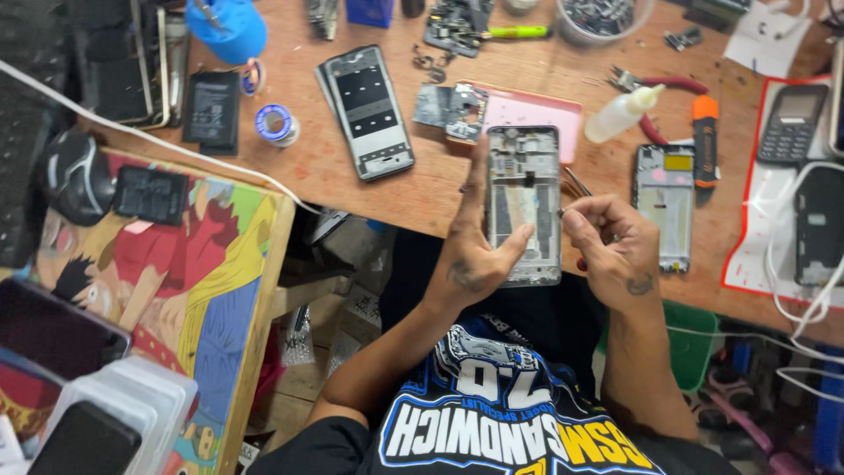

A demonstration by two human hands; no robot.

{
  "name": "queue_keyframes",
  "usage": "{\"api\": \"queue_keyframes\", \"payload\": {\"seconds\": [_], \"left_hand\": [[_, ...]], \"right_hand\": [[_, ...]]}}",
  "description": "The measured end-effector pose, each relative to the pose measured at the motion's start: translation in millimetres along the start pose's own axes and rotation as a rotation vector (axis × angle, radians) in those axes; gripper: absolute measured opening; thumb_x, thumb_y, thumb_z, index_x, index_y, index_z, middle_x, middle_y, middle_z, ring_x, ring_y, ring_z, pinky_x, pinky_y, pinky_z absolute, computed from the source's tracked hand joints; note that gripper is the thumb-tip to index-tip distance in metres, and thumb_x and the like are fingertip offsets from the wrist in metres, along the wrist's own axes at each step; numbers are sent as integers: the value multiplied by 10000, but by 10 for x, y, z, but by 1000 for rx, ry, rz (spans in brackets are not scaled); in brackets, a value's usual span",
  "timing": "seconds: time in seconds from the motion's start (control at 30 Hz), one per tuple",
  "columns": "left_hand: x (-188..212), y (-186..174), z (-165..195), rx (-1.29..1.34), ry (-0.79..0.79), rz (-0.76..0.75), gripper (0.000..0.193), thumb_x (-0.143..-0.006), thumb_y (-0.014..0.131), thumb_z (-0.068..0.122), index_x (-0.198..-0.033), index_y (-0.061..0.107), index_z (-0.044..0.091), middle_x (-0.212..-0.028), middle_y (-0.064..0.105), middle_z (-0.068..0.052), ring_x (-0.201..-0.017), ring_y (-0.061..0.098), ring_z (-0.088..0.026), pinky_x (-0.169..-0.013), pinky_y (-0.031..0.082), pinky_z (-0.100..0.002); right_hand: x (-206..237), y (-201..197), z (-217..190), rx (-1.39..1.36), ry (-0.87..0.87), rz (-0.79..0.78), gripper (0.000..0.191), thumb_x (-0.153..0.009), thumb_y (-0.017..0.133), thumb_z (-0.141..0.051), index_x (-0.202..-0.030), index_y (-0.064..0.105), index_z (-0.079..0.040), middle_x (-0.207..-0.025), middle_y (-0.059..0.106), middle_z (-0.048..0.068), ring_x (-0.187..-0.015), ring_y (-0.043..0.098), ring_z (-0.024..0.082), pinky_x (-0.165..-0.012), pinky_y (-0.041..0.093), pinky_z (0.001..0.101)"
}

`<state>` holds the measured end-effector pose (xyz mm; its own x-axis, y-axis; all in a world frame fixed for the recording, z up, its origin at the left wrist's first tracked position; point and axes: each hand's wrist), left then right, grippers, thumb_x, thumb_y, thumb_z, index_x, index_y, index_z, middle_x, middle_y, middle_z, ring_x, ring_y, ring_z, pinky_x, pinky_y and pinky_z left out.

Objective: The person disassembles a smartphone chassis, removes internal components including a ribbon cable and protective film, and places parts on the workbench. They then handle a second phone chassis and a battery, positioning them for further work.

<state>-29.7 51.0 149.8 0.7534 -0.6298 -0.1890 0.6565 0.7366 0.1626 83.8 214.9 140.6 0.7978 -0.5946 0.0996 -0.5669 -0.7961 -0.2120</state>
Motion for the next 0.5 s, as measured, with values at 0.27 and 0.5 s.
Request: {"api": "queue_keyframes", "payload": {"seconds": [0.27, 0.5], "left_hand": [[37, 26, -7, 91, -44, 2, 1048, -907, 614, -110, -1669, -91, 37, -1731, 208, -230, -1574, 325, -272, -1280, 322, -373], [64, 18, -18, 146, -117, -18, 1023, -915, 577, -113, -1687, -51, 124, -1680, 323, -218, -1484, 462, -267, -1236, 399, -381]], "right_hand": [[10, 16, 39, -80, -40, -32, 130, -1024, 696, -133, -1021, 675, -5, -759, 593, -45, -613, 471, -3, -501, 364, 174], [-2, -8, 143, -115, -57, -61, 113, -1036, 677, -107, -1056, 677, 5, -782, 604, -45, -667, 479, 0, -575, 367, 173]]}}
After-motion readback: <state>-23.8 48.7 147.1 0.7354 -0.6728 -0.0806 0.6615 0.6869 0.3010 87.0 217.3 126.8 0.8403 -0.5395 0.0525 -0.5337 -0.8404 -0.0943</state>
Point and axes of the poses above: each hand's wrist, its own x-axis away from the middle knuckle, its own y-axis out of the palm, z = x × y
